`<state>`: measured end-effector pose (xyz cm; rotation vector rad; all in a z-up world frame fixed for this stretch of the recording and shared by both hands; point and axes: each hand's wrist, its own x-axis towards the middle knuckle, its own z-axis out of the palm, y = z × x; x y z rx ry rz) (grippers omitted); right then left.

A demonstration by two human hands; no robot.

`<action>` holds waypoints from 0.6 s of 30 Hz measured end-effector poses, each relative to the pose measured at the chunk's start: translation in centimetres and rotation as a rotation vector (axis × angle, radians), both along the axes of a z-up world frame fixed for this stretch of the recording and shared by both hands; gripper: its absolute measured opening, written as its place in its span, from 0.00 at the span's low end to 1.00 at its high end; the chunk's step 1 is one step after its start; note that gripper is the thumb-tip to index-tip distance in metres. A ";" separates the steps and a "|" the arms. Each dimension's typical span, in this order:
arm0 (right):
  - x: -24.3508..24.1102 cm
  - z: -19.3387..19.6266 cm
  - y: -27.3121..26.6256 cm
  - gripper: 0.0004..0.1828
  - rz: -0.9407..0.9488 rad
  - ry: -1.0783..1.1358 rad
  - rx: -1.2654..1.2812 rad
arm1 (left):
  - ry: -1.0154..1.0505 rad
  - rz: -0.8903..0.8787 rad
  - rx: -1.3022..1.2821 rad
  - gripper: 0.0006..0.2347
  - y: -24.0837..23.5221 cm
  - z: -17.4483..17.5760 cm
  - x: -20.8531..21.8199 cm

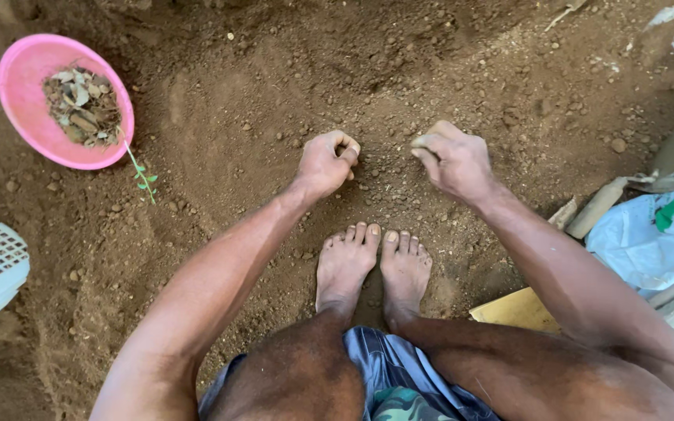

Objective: The person repeatedly picks up small clumps of soil and debris from a pile, breaks them apart by hand, and places the material into a pink bowl. The person also uses a small hand shovel to move soil around the pile.

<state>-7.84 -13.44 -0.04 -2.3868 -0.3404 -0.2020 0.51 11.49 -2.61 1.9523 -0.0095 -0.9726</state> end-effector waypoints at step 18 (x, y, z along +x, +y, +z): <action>-0.6 -2.2 1.8 0.02 0.357 0.144 -0.070 | -0.011 0.095 0.004 0.03 3.3 1.0 -0.4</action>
